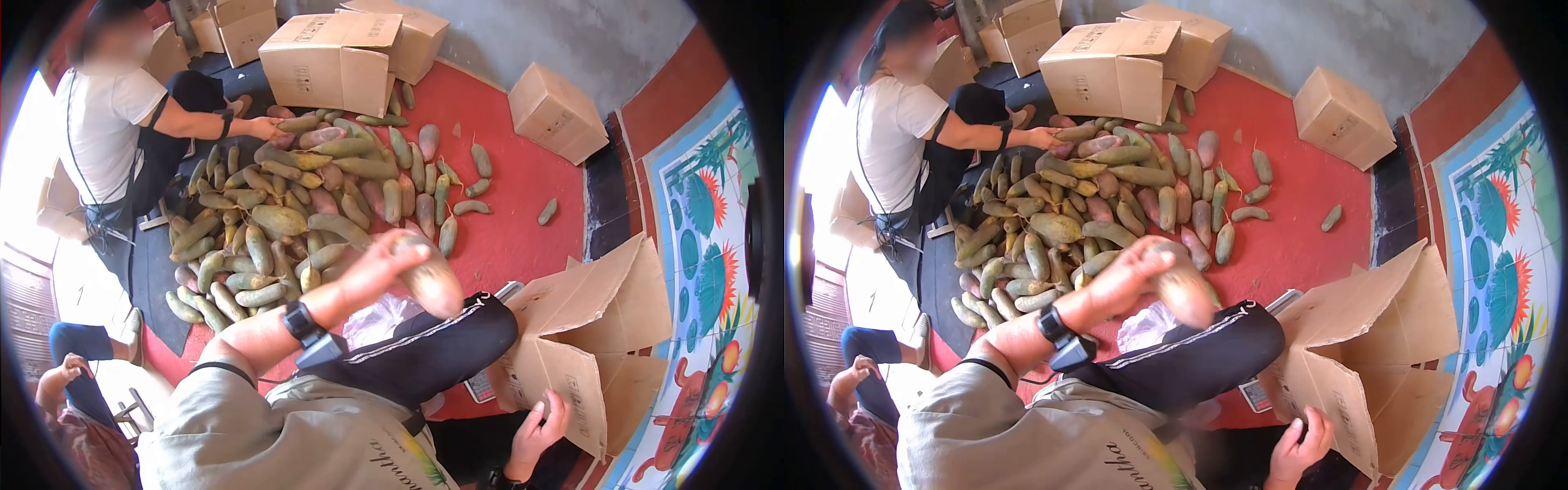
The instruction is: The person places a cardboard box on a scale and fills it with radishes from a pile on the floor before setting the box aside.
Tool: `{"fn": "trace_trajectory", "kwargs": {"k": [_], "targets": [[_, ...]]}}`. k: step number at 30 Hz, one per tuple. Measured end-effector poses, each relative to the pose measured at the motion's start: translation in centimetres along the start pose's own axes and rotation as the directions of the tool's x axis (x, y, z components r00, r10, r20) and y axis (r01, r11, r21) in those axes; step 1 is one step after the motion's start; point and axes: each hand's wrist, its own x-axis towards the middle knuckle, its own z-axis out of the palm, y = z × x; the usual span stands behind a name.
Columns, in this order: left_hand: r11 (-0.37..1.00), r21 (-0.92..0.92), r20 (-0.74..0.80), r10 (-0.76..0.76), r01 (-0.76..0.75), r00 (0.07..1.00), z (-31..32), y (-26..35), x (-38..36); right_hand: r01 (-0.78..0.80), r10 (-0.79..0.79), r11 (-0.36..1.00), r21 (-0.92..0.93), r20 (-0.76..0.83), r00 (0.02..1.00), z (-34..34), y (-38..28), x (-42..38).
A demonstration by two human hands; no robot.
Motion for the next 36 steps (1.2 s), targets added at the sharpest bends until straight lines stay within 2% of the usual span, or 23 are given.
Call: {"fn": "trace_trajectory", "kwargs": {"k": [2,4,6,8,10,12,14,15,17,18,21,22,23,25,26,27,28,29,30,32,33,35,36], "targets": [[0.992,0.121,0.085,-0.044,0.034,0.995,2.7,-0.3,-0.5,0.047,-0.048,0.995,0.086,0.009,0.999,0.3,-2.4,1.7],[0.997,-0.025,0.218,-0.067,0.074,0.974,5.6,-1.0,-1.0,0.092,-0.103,0.980,0.175,0.053,0.993,0.8,-4.2,3.0],[0.983,-0.037,0.258,-0.166,0.182,0.952,7.6,-1.5,-1.5,0.156,-0.177,0.966,0.208,0.084,0.981,1.2,-5.3,3.7],[0.972,-0.075,0.343,-0.187,0.225,0.921,9.0,-2.4,-1.8,0.174,-0.202,0.960,0.220,0.109,0.973,1.4,-5.6,3.8],[0.967,-0.085,0.435,-0.183,0.242,0.882,10.5,-3.1,-2.2,0.082,-0.114,0.976,0.200,0.150,0.982,1.6,-5.6,3.7],[0.962,-0.046,0.474,-0.216,0.269,0.854,11.9,-3.4,-2.4,0.037,-0.070,0.973,0.230,0.139,0.988,1.0,-5.6,3.5],[0.969,-0.040,0.558,-0.180,0.243,0.810,12.8,-3.2,-2.4,0.001,-0.018,0.987,0.163,0.100,0.995,0.0,-5.2,3.5],[0.969,-0.042,0.561,-0.179,0.243,0.808,13.2,-3.1,-2.4,-0.061,0.042,0.978,0.201,0.097,0.994,-0.5,-4.4,3.0],[0.994,0.035,0.688,-0.102,0.108,0.719,14.1,-3.1,-2.1,-0.172,0.168,0.957,0.234,0.034,0.985,-2.3,-3.5,2.6],[0.975,0.142,0.712,0.019,-0.171,0.702,14.4,-3.2,-1.6,-0.233,0.242,0.942,0.241,-0.005,0.970,-3.5,-3.3,2.6],[0.978,0.168,0.724,-0.035,-0.127,0.689,15.1,-3.9,-0.7,-0.203,0.217,0.975,0.090,-0.188,0.958,-7.4,-1.0,3.3],[0.916,0.226,0.700,0.084,-0.331,0.710,15.3,-5.3,0.2,-0.181,0.188,0.982,0.054,-0.238,0.953,-8.6,0.0,3.7],[0.809,0.287,0.681,0.204,-0.513,0.704,15.6,-6.2,0.8,-0.244,0.268,0.962,0.119,-0.265,0.926,-9.6,0.1,4.5],[0.803,0.318,0.678,0.178,-0.503,0.713,16.2,-6.4,1.1,-0.352,0.396,0.915,0.194,-0.277,0.876,-10.8,1.3,5.6],[0.792,0.353,0.676,0.151,-0.497,0.721,16.5,-6.6,1.4,-0.353,0.394,0.917,0.186,-0.275,0.877,-11.4,2.7,5.9],[0.797,0.347,0.676,0.154,-0.495,0.721,17.0,-7.2,1.6,-0.402,0.419,0.907,0.122,-0.195,0.887,-12.1,4.4,6.1],[0.708,0.360,0.663,0.264,-0.608,0.700,17.4,-8.3,1.8,-0.443,0.447,0.895,0.055,-0.114,0.887,-12.7,6.0,6.3],[0.602,0.376,0.650,0.370,-0.704,0.663,17.8,-9.0,2.2,-0.495,0.507,0.855,0.153,-0.049,0.860,-12.9,7.4,6.5],[0.607,0.374,0.646,0.372,-0.701,0.666,18.1,-9.4,2.6,-0.494,0.505,0.857,0.147,-0.045,0.862,-13.1,9.1,6.7],[0.558,0.408,0.649,0.380,-0.723,0.659,18.5,-10.0,3.4,-0.540,0.517,0.830,0.140,0.172,0.839,-13.4,12.6,7.4],[0.569,0.410,0.641,0.376,-0.713,0.669,18.6,-10.5,3.9,-0.544,0.519,0.829,0.130,0.184,0.835,-13.3,14.3,8.5],[0.574,0.432,0.663,0.321,-0.696,0.676,18.7,-11.3,4.4,-0.540,0.503,0.842,0.000,0.361,0.785,-12.9,16.1,10.3],[0.578,0.434,0.659,0.319,-0.691,0.681,18.5,-11.7,4.6,-0.540,0.503,0.842,-0.003,0.367,0.782,-12.4,16.3,11.0]]}}
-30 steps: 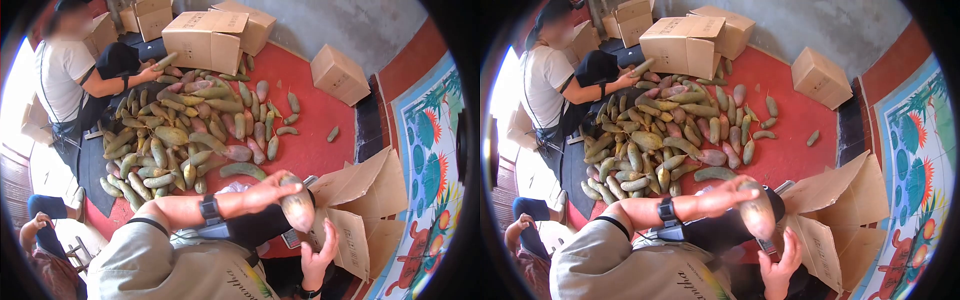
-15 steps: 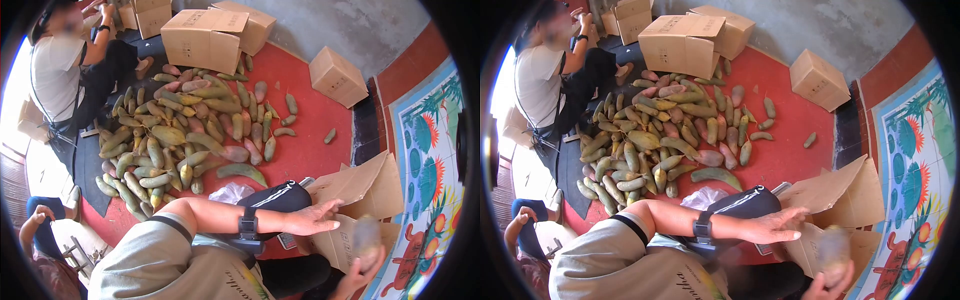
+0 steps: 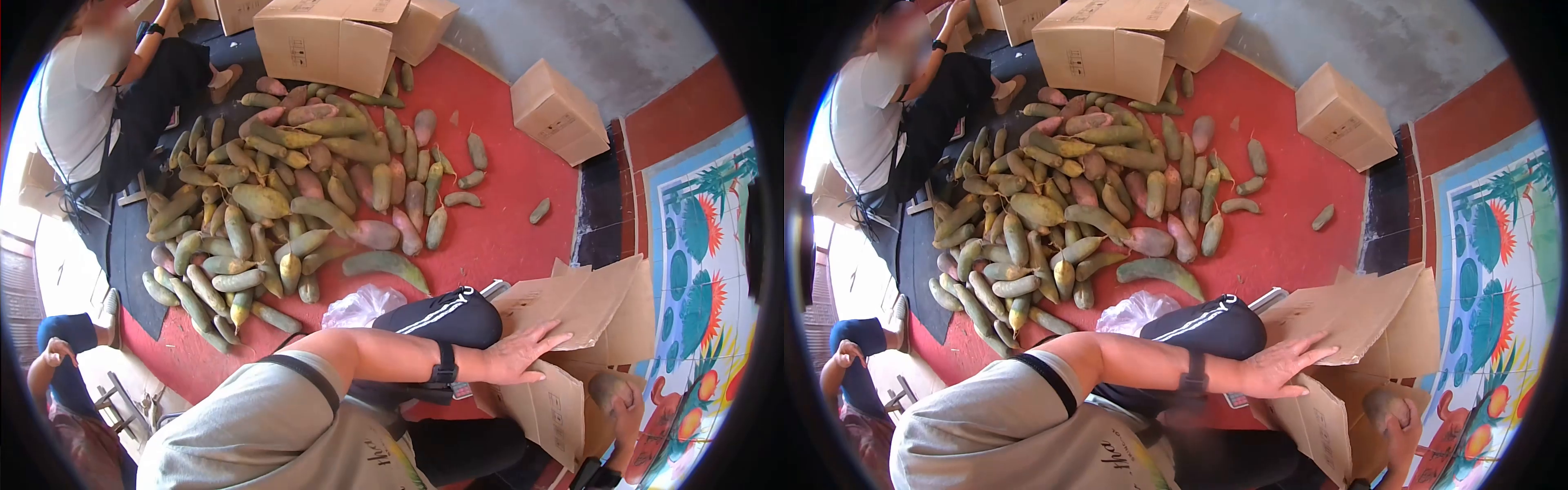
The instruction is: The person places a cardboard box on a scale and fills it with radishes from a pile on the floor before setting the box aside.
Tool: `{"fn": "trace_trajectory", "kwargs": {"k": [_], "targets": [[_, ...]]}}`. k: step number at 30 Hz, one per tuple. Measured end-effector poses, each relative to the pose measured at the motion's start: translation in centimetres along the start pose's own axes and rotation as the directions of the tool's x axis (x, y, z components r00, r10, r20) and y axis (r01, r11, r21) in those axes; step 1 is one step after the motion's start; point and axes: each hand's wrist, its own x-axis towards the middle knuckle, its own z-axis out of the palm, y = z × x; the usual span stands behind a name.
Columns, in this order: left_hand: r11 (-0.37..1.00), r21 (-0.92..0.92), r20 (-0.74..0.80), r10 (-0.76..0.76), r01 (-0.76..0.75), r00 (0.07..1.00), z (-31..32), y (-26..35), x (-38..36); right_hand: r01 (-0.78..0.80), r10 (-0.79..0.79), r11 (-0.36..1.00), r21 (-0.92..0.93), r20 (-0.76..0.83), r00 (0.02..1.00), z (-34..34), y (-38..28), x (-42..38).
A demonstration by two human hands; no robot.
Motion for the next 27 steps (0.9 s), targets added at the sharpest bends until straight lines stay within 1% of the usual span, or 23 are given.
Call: {"fn": "trace_trajectory", "kwargs": {"k": [2,3,5,6,8,9,10,11,12,14,15,16,17,18,19,20,21,22,23,24,27], "targets": [[0.993,-0.097,0.026,-0.060,0.062,0.998,0.0,-0.8,-0.3,-0.077,0.068,0.994,0.083,0.103,0.992,0.7,-0.6,2.0],[0.993,-0.098,0.023,-0.069,0.071,0.997,0.0,-1.0,-0.2,-0.079,0.070,0.994,0.081,0.113,0.991,1.0,-0.2,3.1],[0.998,-0.069,-0.007,0.012,-0.012,1.000,0.2,-1.2,-0.1,-0.031,0.045,0.997,-0.064,0.235,0.971,1.4,1.4,5.8],[0.998,-0.070,-0.008,0.005,-0.005,1.000,0.0,-1.2,0.0,-0.032,0.046,0.997,-0.064,0.242,0.969,1.7,2.1,7.0],[0.994,-0.002,0.005,0.105,-0.105,0.994,-0.2,-1.2,0.0,-0.011,0.031,0.998,-0.062,0.326,0.945,2.6,3.5,9.1],[0.992,0.014,-0.008,0.126,-0.126,0.992,0.0,-1.2,0.0,-0.014,0.033,0.998,-0.061,0.333,0.942,3.0,4.2,10.0],[0.993,0.014,-0.007,0.119,-0.118,0.993,0.1,-1.3,0.0,-0.020,0.045,0.997,-0.071,0.371,0.928,3.5,4.8,11.0],[0.987,0.036,-0.025,0.156,-0.155,0.987,0.1,-1.3,-0.1,-0.025,0.056,0.996,-0.080,0.409,0.911,4.2,4.7,11.6],[0.980,0.059,-0.041,0.195,-0.192,0.980,0.1,-1.3,-0.1,-0.026,0.056,0.997,-0.078,0.414,0.908,5.0,4.6,12.1],[0.977,0.058,-0.062,0.210,-0.207,0.976,0.0,-1.2,0.0,-0.095,0.057,0.994,0.043,0.542,0.838,6.9,4.0,12.8],[0.959,0.091,-0.084,0.276,-0.269,0.957,0.0,-1.2,0.1,-0.096,0.056,0.994,0.045,0.547,0.836,8.1,2.9,12.5],[0.936,0.124,-0.103,0.342,-0.329,0.934,0.0,-1.2,0.2,0.005,0.061,0.992,-0.126,0.518,0.853,9.3,1.8,12.0],[0.923,0.182,-0.114,0.364,-0.340,0.925,0.1,-1.2,0.4,0.101,0.060,0.950,-0.296,0.487,0.871,10.0,1.4,11.8],[0.924,0.182,-0.113,0.360,-0.336,0.926,0.2,-1.2,0.4,0.100,0.060,0.950,-0.294,0.491,0.869,10.2,4.2,12.6],[0.927,0.197,-0.075,0.338,-0.318,0.938,0.3,-1.3,0.4,0.085,0.081,0.967,-0.239,0.610,0.788,10.4,10.0,13.9],[0.930,0.213,-0.035,0.315,-0.300,0.949,0.4,-1.4,0.4,0.060,0.092,0.981,-0.184,0.718,0.690,11.1,14.5,14.1],[0.932,0.211,-0.031,0.309,-0.296,0.950,0.4,-1.4,0.4,0.055,0.094,0.982,-0.181,0.721,0.687,12.1,16.9,13.1],[0.940,0.193,0.010,0.285,-0.282,0.958,0.2,-1.4,0.4,-0.058,0.059,0.998,-0.023,0.653,0.755,13.0,18.9,12.2],[0.948,0.174,0.051,0.262,-0.267,0.964,0.0,-1.4,0.4,-0.154,0.045,0.978,0.143,0.573,0.819,13.3,19.9,11.7],[0.949,0.170,0.053,0.259,-0.265,0.964,0.0,-1.4,0.4,-0.181,0.058,0.969,0.165,0.562,0.825,13.8,20.8,11.2],[0.952,0.141,0.057,0.267,-0.272,0.962,0.2,-1.4,0.4,-0.230,0.128,0.969,0.095,0.604,0.787,16.1,22.9,9.4]]}}
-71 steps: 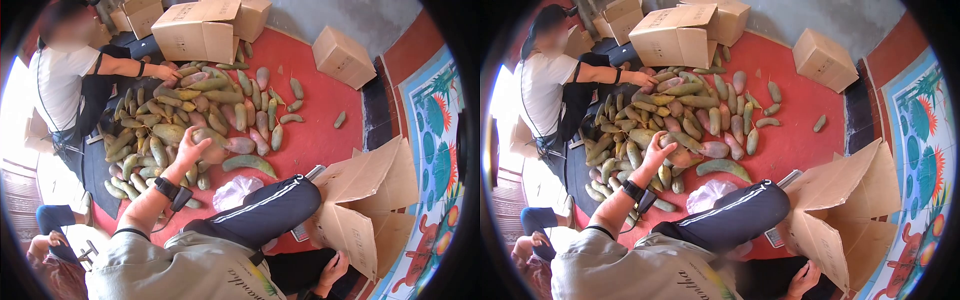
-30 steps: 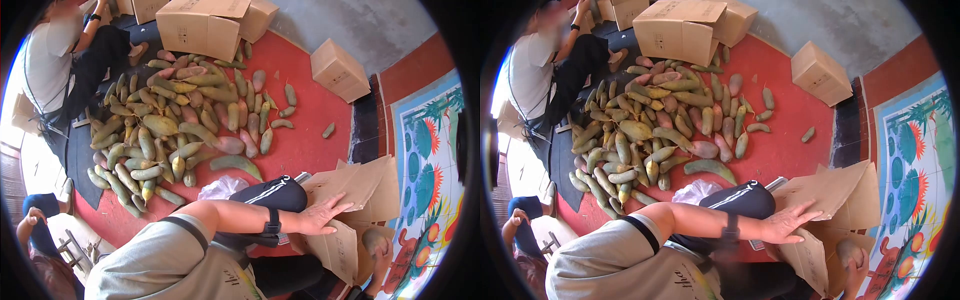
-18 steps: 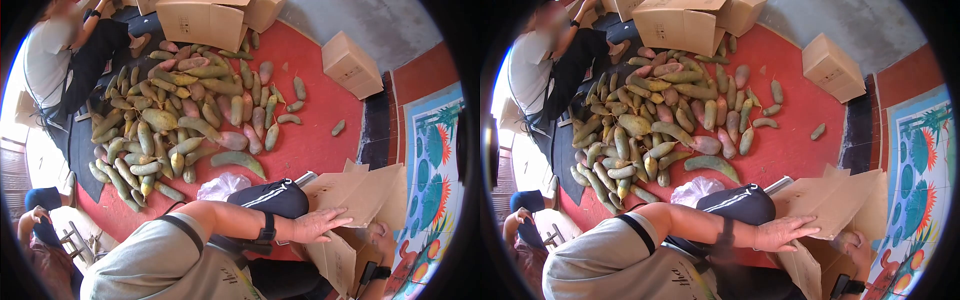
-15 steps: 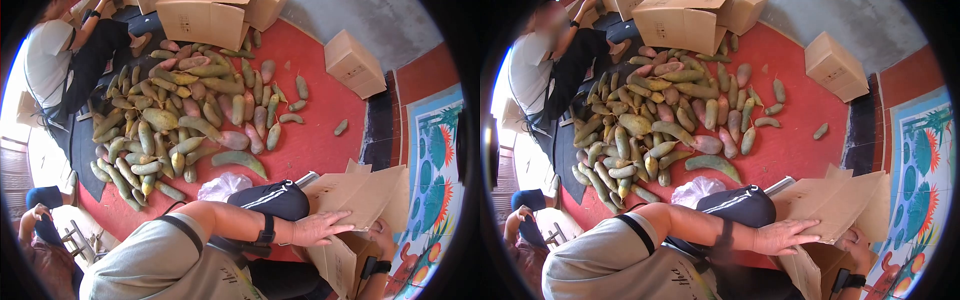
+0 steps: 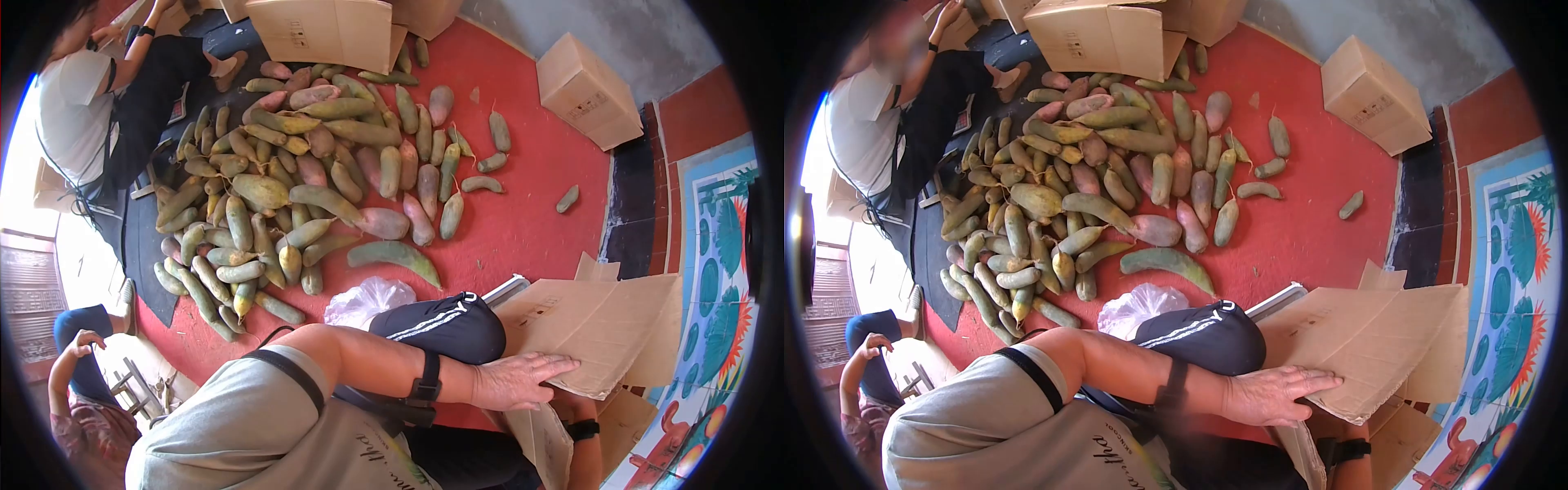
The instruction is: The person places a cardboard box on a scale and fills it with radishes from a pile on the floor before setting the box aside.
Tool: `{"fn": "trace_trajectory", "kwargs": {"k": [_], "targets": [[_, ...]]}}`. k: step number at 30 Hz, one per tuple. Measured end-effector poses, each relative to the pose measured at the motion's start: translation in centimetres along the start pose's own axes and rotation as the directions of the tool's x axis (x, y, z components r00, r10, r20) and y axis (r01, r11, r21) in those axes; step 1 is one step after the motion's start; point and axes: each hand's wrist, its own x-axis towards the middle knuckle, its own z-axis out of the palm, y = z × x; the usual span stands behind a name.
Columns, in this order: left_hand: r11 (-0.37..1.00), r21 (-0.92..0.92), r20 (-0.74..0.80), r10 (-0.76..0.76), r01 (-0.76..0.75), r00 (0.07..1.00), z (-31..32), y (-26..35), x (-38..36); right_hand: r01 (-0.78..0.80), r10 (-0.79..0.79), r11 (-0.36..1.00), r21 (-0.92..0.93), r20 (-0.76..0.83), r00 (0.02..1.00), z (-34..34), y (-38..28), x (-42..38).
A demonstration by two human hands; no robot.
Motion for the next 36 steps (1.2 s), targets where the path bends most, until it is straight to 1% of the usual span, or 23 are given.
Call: {"fn": "trace_trajectory", "kwargs": {"k": [4,7,10,13,15,17,18,19,20,21,22,23,25,27,28,29,30,31,32,33,34,35,36], "targets": [[0.999,-0.033,-0.004,0.002,-0.002,1.000,0.2,0.0,-0.1,-0.035,0.035,0.999,0.007,0.012,0.999,2.4,1.5,0.3],[0.998,-0.054,-0.013,0.011,-0.012,1.000,0.1,0.0,-0.2,-0.038,0.038,0.999,0.004,0.013,0.999,3.1,1.4,0.3],[0.998,-0.053,-0.029,0.014,-0.016,0.999,0.3,-0.2,-0.3,-0.025,0.025,0.999,-0.027,0.010,1.000,2.7,0.3,0.3],[0.999,-0.043,-0.061,0.029,-0.031,0.998,0.5,-0.3,-0.4,-0.005,0.005,0.995,-0.103,-0.001,1.000,0.8,-2.3,-0.5],[0.998,-0.038,-0.076,0.038,-0.041,0.996,0.4,-0.3,-0.5,0.000,0.001,0.983,-0.181,0.004,1.000,-1.7,-5.4,-1.7],[0.997,-0.045,-0.087,0.053,-0.057,0.995,0.2,-0.2,-0.6,0.003,0.005,0.963,-0.268,0.027,1.000,-3.8,-9.9,-3.1],[0.997,-0.048,-0.088,0.055,-0.060,0.995,0.2,-0.2,-0.6,0.085,-0.117,0.892,-0.443,-0.045,0.992,-1.8,-16.4,-5.1],[0.998,-0.049,-0.081,0.035,-0.039,0.996,0.4,-0.2,-0.6,0.142,-0.248,0.781,-0.608,-0.092,0.964,0.1,-23.4,-7.8],[0.999,-0.050,-0.074,0.015,-0.019,0.997,0.4,-0.2,-0.6,0.140,-0.247,0.780,-0.611,-0.094,0.964,-0.4,-25.1,-9.3],[0.998,-0.051,-0.077,0.018,-0.022,0.997,0.5,-0.2,-0.6,0.104,-0.154,0.890,-0.443,-0.077,0.985,-0.9,-26.4,-10.5],[0.998,-0.061,-0.086,0.015,-0.021,0.996,0.5,-0.2,-0.6,0.051,-0.064,0.964,-0.260,-0.041,0.997,-1.1,-27.3,-11.6],[0.997,-0.071,-0.094,0.015,-0.022,0.995,0.5,-0.2,-0.6,0.049,-0.063,0.964,-0.262,-0.046,0.997,-0.8,-28.1,-13.1],[0.997,-0.071,-0.107,0.007,-0.014,0.994,0.3,-0.1,-0.6,0.207,-0.242,0.940,-0.271,-0.103,0.965,0.9,-29.3,-16.5],[0.998,-0.069,-0.120,-0.001,-0.007,0.993,0.2,0.0,-0.7,0.238,-0.275,0.925,-0.296,-0.092,0.957,3.7,-30.4,-19.6],[0.997,-0.078,-0.147,-0.001,-0.010,0.989,0.2,-0.1,-0.8,0.212,-0.255,0.929,-0.302,-0.110,0.961,4.9,-30.4,-20.6],[0.996,-0.088,-0.175,-0.001,-0.014,0.985,0.2,0.0,-0.8,0.225,-0.284,0.930,-0.292,-0.178,0.942,6.7,-29.8,-21.3],[0.996,-0.088,-0.179,0.010,-0.026,0.984,-0.5,0.4,-0.7,0.252,-0.332,0.901,-0.354,-0.184,0.925,7.8,-30.2,-21.7],[0.996,-0.091,-0.176,-0.020,0.004,0.984,-1.4,0.6,-0.9,0.279,-0.382,0.865,-0.416,-0.186,0.905,8.5,-30.5,-22.0],[0.995,-0.092,-0.171,-0.052,0.036,0.984,-2.6,0.9,-1.3,0.280,-0.388,0.863,-0.421,-0.194,0.901,9.1,-30.6,-22.2],[0.999,-0.032,-0.251,-0.007,-0.001,0.968,-4.2,0.7,-1.7,0.287,-0.407,0.862,-0.418,-0.230,0.884,9.7,-30.6,-22.3],[1.000,0.016,-0.294,-0.008,0.013,0.956,-6.1,0.3,-2.3,0.295,-0.424,0.862,-0.413,-0.264,0.866,10.3,-30.5,-22.4],[0.991,0.103,-0.315,-0.043,0.080,0.948,-7.6,-0.7,-3.6,0.299,-0.427,0.861,-0.412,-0.266,0.864,10.6,-30.3,-22.5],[0.972,0.194,-0.355,-0.056,0.133,0.933,-9.9,-1.7,-5.0,0.284,-0.444,0.845,-0.454,-0.298,0.845,10.9,-30.1,-22.6]]}}
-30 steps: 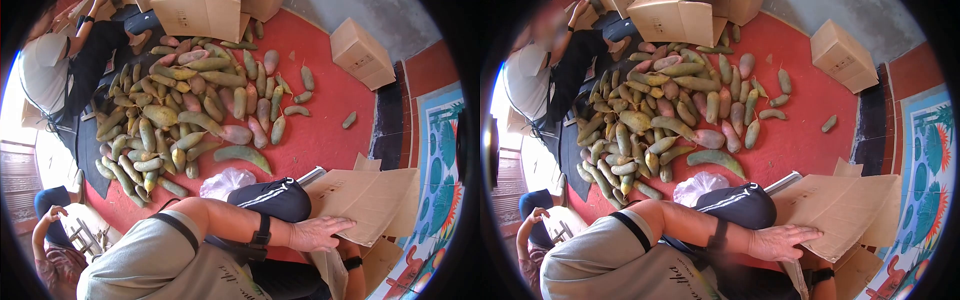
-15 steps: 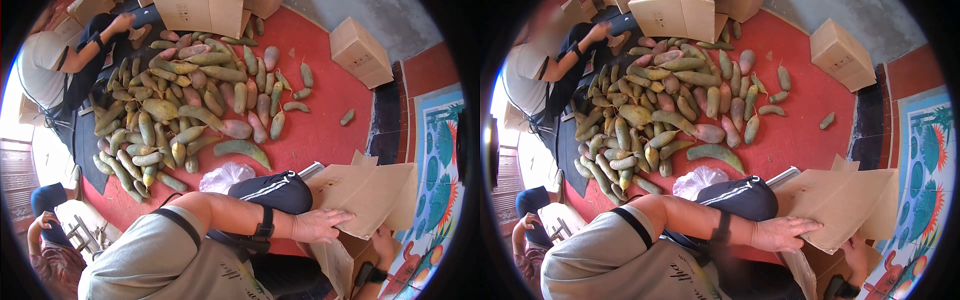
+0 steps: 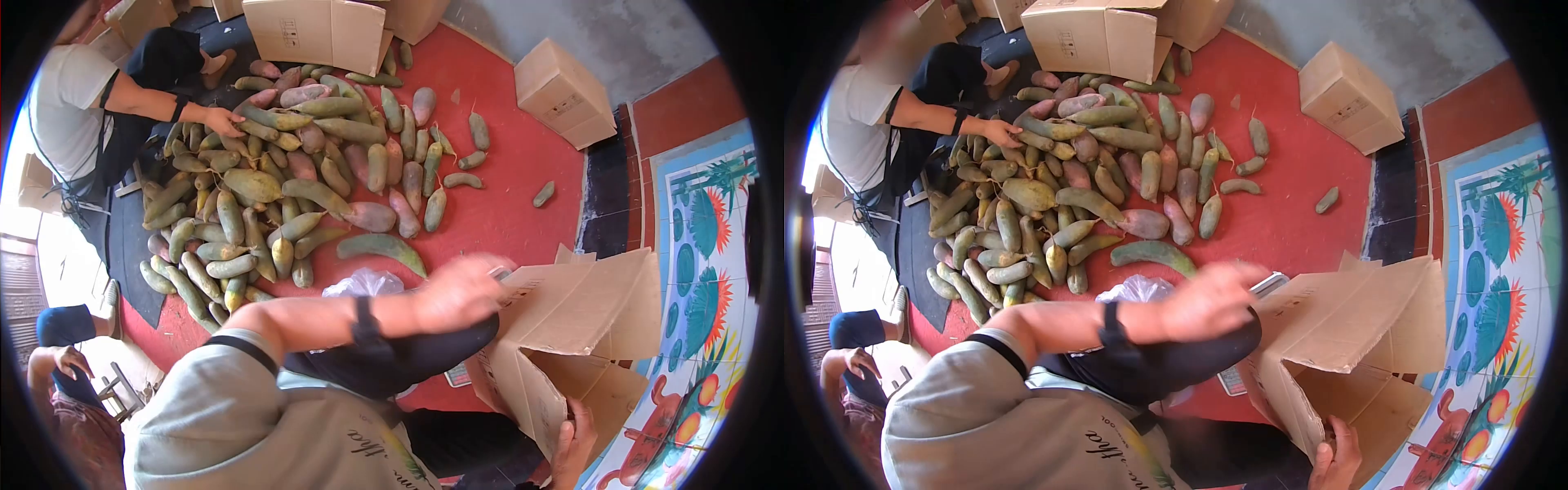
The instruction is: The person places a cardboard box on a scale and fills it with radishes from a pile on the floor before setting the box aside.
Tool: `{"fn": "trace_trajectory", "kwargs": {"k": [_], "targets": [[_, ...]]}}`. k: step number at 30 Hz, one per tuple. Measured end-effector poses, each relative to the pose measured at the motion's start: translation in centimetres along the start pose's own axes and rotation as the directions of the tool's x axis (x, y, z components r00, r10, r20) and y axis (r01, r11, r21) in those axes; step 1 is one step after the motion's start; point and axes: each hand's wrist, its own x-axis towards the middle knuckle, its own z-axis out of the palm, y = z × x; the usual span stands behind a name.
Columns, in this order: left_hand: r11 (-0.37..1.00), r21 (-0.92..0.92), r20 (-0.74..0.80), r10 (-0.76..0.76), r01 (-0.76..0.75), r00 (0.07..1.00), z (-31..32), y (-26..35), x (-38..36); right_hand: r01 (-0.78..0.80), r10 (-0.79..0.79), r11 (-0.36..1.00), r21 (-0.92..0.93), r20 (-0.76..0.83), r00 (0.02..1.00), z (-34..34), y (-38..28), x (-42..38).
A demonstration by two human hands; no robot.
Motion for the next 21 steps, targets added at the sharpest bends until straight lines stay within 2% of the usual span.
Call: {"fn": "trace_trajectory", "kwargs": {"k": [1,2,3,4,5,6,7,9,11,12,13,15,17,19,20,21], "targets": [[0.983,0.180,-0.010,-0.029,0.030,1.000,-2.1,-2.3,-1.2,0.004,-0.006,0.999,-0.050,-0.043,0.999,0.1,0.0,-0.2],[0.939,0.321,0.113,-0.169,0.125,0.979,-4.8,-4.7,-2.5,0.004,-0.006,0.999,-0.052,-0.052,0.999,0.3,-0.2,-0.4],[0.778,0.605,0.231,-0.375,0.170,0.898,-7.2,-7.2,-4.6,0.015,-0.019,0.999,-0.048,-0.071,0.997,0.4,-0.4,-0.4],[0.605,0.738,0.128,-0.560,0.298,0.819,-8.9,-10.8,-8.2,0.030,-0.034,0.999,-0.042,-0.090,0.995,0.6,-0.5,-0.3],[0.270,0.915,0.063,-0.830,0.301,0.554,-11.2,-10.8,-9.6,0.032,-0.036,0.999,-0.042,-0.097,0.995,0.6,-0.6,-0.2],[0.100,0.994,0.079,-0.907,0.031,0.414,-13.4,-9.9,-11.4,0.030,-0.037,0.997,-0.069,-0.107,0.994,0.6,-0.6,-0.2],[-0.044,0.989,0.020,-0.901,-0.138,0.434,-14.8,-13.2,-17.0,0.029,-0.040,0.995,-0.097,-0.116,0.992,0.7,-0.7,-0.3],[-0.064,0.977,-0.068,-0.998,-0.204,-0.015,-17.4,-12.7,-19.2,0.035,-0.045,0.995,-0.089,-0.117,0.992,0.7,-0.9,-0.2],[-0.071,0.996,-0.065,-0.992,0.047,-0.111,-18.6,-12.3,-19.7,0.038,-0.047,0.996,-0.081,-0.117,0.992,0.7,-1.1,-0.2],[-0.032,0.999,-0.031,-0.999,0.015,-0.042,-18.9,-12.5,-20.3,0.038,-0.049,0.995,-0.087,-0.124,0.991,0.8,-1.1,-0.2],[-0.032,0.999,-0.031,-0.999,0.014,-0.043,-18.8,-12.5,-20.4,0.039,-0.051,0.995,-0.093,-0.131,0.990,0.8,-1.2,-0.2],[-0.010,0.965,0.016,-0.995,0.263,-0.096,-18.5,-12.2,-20.4,0.044,-0.056,0.995,-0.088,-0.141,0.989,0.9,-1.0,-0.1],[0.024,0.965,0.042,-0.997,0.263,-0.064,-17.9,-12.1,-20.6,0.045,-0.057,0.995,-0.084,-0.157,0.986,0.8,-1.0,-0.1],[-0.016,0.917,-0.006,-1.000,0.398,-0.026,-17.0,-10.7,-18.8,0.035,-0.055,0.991,-0.128,-0.161,0.985,0.8,-1.1,-0.2],[0.038,0.896,0.011,-0.998,0.442,0.064,-16.9,-9.8,-17.8,0.032,-0.052,0.991,-0.128,-0.162,0.985,0.8,-1.2,-0.2],[0.039,0.896,0.012,-0.998,0.442,0.063,-17.0,-8.6,-16.3,0.035,-0.058,0.990,-0.138,-0.166,0.984,0.7,-1.3,-0.2]]}}
